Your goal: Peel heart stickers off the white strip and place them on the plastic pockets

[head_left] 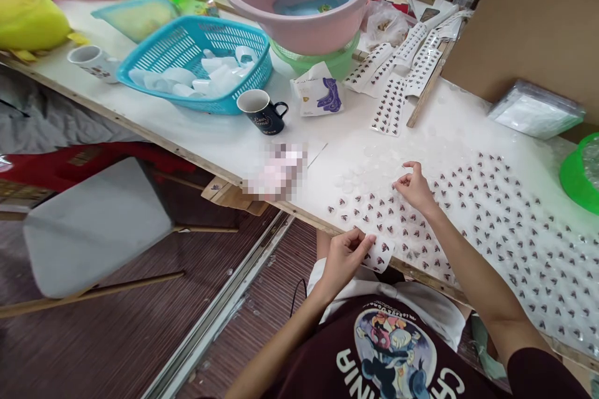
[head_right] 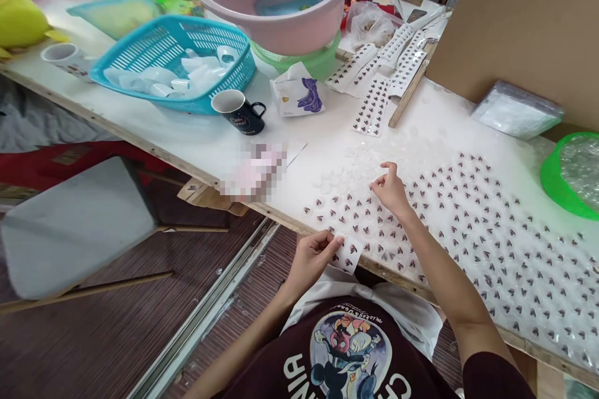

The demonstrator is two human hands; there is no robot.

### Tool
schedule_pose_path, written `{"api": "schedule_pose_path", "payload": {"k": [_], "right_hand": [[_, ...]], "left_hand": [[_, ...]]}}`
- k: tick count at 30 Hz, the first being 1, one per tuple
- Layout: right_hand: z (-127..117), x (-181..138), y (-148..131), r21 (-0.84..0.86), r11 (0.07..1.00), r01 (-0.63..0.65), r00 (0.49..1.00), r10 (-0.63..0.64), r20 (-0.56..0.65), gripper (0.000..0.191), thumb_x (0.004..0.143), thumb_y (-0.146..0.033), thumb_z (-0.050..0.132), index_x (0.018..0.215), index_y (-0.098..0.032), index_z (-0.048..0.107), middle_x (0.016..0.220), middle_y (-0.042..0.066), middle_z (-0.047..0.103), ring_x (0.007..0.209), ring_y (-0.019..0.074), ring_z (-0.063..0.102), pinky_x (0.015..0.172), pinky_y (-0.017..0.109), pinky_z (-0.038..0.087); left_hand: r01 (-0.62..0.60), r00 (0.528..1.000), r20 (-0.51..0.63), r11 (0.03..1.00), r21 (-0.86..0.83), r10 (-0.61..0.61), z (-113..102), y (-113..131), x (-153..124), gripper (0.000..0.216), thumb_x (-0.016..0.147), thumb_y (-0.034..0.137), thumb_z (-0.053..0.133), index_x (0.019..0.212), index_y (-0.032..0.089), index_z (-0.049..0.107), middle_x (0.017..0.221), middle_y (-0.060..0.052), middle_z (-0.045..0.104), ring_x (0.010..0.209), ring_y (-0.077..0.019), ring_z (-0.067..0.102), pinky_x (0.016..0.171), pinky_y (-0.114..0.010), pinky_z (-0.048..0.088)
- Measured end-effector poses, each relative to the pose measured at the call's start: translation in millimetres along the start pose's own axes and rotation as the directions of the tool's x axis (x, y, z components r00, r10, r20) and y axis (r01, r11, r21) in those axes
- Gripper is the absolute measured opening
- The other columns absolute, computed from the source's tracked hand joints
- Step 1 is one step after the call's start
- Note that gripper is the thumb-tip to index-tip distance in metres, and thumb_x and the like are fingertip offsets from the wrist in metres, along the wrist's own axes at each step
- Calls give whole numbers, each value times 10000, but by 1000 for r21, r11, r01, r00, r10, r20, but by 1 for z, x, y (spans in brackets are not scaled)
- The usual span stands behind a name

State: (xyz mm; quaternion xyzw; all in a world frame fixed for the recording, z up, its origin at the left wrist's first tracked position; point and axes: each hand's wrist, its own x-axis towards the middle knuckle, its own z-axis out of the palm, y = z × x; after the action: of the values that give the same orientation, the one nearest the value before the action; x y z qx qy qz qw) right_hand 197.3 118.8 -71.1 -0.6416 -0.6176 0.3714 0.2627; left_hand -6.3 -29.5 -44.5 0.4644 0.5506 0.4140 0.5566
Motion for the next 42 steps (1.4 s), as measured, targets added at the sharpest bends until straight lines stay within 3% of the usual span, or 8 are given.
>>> {"api": "schedule_pose_path", "payload": {"k": [7, 11, 17, 21, 24, 27, 32, 42], "right_hand": [[13, -1, -8, -490, 859, 150, 984, -179, -13, 449, 817, -136, 577, 1242, -187, 441, 741, 8, 670, 735, 239, 639, 878, 413, 389], [14, -2, -13, -621, 769, 152, 978, -206, -16, 432, 849, -152, 636, 1248, -134, 471, 859, 118, 706, 826, 300, 658, 871, 424, 367], [2, -15, -13, -518, 844, 141, 975, -208, -74, 387, 911, -167, 555, 1291, -152, 484, 812, 70, 686, 847, 289, 649, 899, 439, 366], [-2, -21, -17, -349, 916, 199, 956, -260, -136, 164, 894, -249, 558, 1036, -203, 625, 946, 94, 669, 935, 275, 621, 886, 420, 404], [1, -20, -20, -149, 974, 168, 983, -178, -53, 94, 864, -282, 563, 836, -217, 624, 916, 73, 680, 869, 232, 622, 823, 366, 448], [8, -16, -20, -35, 997, 68, 996, -66, 54, 108, 852, -287, 550, 797, -221, 616, 793, 28, 690, 739, 185, 631, 739, 316, 473], [16, -11, -20, -93, 995, 37, 996, -30, 81, 92, 830, -251, 562, 775, -217, 628, 748, 18, 706, 692, 168, 646, 679, 282, 467], [29, -6, -25, -336, 936, 103, 992, -73, 100, 84, 832, -157, 577, 773, -217, 575, 742, 4, 702, 755, 192, 653, 887, 354, 389]], "left_hand": [[-7, 1000, 15, 1000, -3, 7, 2, 6, 3, 508, 842, 570, 656, 573, 174, 487, 511, 48, 380, 495, -82, 308, 466, -217, 217], [-17, 1000, 17, 1000, -7, 17, 3, 10, 4, 519, 828, 575, 666, 561, 179, 464, 510, 56, 341, 496, -81, 279, 463, -213, 207], [-4, 1000, 30, 1000, 0, 4, 4, 5, 3, 497, 834, 560, 669, 580, 173, 487, 526, 48, 373, 503, -84, 311, 467, -215, 222], [4, 999, 33, 1000, 9, -4, 6, 2, 3, 509, 834, 584, 651, 586, 173, 484, 535, 49, 364, 514, -85, 305, 476, -216, 222], [5, 999, 34, 1000, 26, -6, 7, 1, 3, 506, 838, 575, 650, 585, 171, 481, 544, 47, 365, 522, -86, 307, 481, -215, 225], [6, 999, 36, 999, 41, -7, 6, 1, 4, 501, 844, 562, 649, 584, 169, 478, 543, 47, 369, 523, -85, 317, 484, -213, 234], [8, 999, 41, 999, 35, -10, 4, 1, 4, 494, 857, 559, 631, 597, 172, 470, 546, 48, 371, 521, -84, 326, 487, -216, 238], [7, 999, 40, 999, 42, -9, 2, -5, 4, 480, 878, 534, 609, 603, 174, 452, 565, 48, 349, 537, -83, 301, 499, -225, 224]]}}
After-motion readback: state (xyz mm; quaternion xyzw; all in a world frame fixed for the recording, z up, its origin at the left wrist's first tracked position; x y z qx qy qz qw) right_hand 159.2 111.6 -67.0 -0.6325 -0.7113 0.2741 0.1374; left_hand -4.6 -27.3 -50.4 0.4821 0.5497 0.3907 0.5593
